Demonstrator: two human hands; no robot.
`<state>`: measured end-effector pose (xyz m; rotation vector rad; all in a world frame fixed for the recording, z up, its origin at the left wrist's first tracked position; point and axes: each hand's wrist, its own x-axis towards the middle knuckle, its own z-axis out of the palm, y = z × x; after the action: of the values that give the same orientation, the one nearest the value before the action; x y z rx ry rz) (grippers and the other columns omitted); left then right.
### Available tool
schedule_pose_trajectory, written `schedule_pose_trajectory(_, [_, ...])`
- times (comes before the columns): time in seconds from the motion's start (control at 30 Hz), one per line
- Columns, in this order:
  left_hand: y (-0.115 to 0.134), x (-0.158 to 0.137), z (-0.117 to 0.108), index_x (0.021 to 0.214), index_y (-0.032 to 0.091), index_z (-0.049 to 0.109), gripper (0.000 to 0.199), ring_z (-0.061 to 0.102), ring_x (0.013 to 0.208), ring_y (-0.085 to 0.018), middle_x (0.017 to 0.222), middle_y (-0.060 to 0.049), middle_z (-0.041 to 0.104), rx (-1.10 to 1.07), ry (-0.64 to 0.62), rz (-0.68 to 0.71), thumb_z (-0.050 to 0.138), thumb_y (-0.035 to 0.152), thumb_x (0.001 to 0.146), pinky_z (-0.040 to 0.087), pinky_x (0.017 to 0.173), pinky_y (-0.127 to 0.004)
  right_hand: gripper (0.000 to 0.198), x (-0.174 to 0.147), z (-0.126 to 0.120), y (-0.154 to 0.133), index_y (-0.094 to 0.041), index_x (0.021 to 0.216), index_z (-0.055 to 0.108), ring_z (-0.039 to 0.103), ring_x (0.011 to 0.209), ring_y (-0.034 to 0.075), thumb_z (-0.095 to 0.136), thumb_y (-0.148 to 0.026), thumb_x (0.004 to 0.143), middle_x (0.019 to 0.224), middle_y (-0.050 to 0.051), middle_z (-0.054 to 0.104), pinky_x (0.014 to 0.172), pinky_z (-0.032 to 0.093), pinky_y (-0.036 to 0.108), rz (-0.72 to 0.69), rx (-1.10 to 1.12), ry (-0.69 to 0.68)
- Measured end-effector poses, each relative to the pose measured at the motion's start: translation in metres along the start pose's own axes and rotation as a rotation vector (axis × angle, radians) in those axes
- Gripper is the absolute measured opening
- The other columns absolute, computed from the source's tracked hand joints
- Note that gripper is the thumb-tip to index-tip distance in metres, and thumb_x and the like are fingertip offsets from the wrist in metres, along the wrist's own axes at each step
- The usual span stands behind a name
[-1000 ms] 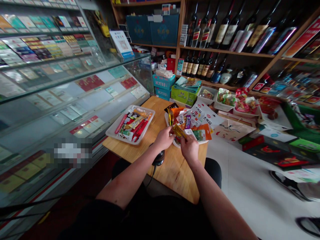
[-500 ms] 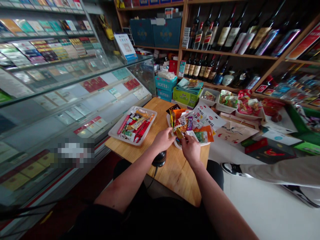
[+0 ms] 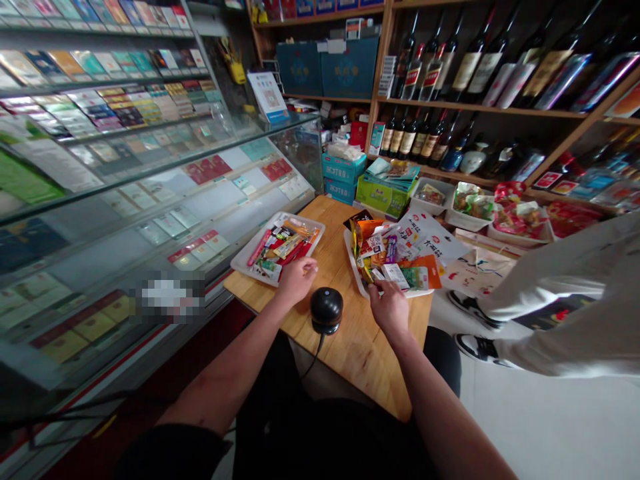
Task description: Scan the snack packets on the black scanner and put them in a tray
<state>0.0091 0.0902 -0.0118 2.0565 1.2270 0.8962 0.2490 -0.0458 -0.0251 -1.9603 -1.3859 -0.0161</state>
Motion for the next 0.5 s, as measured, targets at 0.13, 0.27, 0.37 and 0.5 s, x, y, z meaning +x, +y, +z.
schedule_pose_trajectory(0.13, [-0.047,0.014,-0.028,0.107,0.018,0.073,0.025,0.069,0.098,-0.022,0.108,-0.008,0.074,0.309,-0.015,-0.101,0.054,0.026,0.093,0.051,0.090,-0.032,0.032,-0.003,0.002,0.002,-0.015,0.100,0.073,0.061,0.085,0.022,0.054,-0.039,0.093,0.094,0.011,0.067,0.080,0.047,0.033,0.061,-0.024,0.014])
schedule_pose_trajectory(0.27, [-0.087,0.029,-0.050,0.114,0.019,0.074,0.033,0.066,0.110,-0.025,0.116,-0.010,0.072,0.547,-0.119,-0.147,0.049,0.018,0.092,0.047,0.096,-0.034,0.034,-0.006,0.002,0.002,-0.015,0.102,0.073,0.061,0.085,0.022,0.055,-0.041,0.093,0.095,0.012,0.066,0.080,0.047,0.034,0.076,-0.038,0.032])
schedule_pose_trajectory(0.37, [-0.107,0.036,-0.056,0.121,0.020,0.072,0.040,0.064,0.112,-0.025,0.121,-0.010,0.071,0.612,-0.217,-0.141,0.049,0.013,0.089,0.046,0.097,-0.034,0.035,-0.008,0.001,0.003,-0.015,0.105,0.072,0.061,0.088,0.022,0.054,-0.042,0.093,0.099,0.013,0.065,0.079,0.047,0.033,0.072,-0.059,0.032])
schedule_pose_trajectory(0.5, [-0.122,0.044,-0.054,0.119,0.018,0.074,0.041,0.064,0.111,-0.026,0.122,-0.013,0.070,0.625,-0.288,-0.114,0.050,0.010,0.087,0.045,0.098,-0.034,0.034,-0.009,-0.001,0.002,-0.014,0.106,0.071,0.062,0.090,0.023,0.054,-0.040,0.092,0.103,0.013,0.065,0.078,0.047,0.033,0.083,-0.060,0.029])
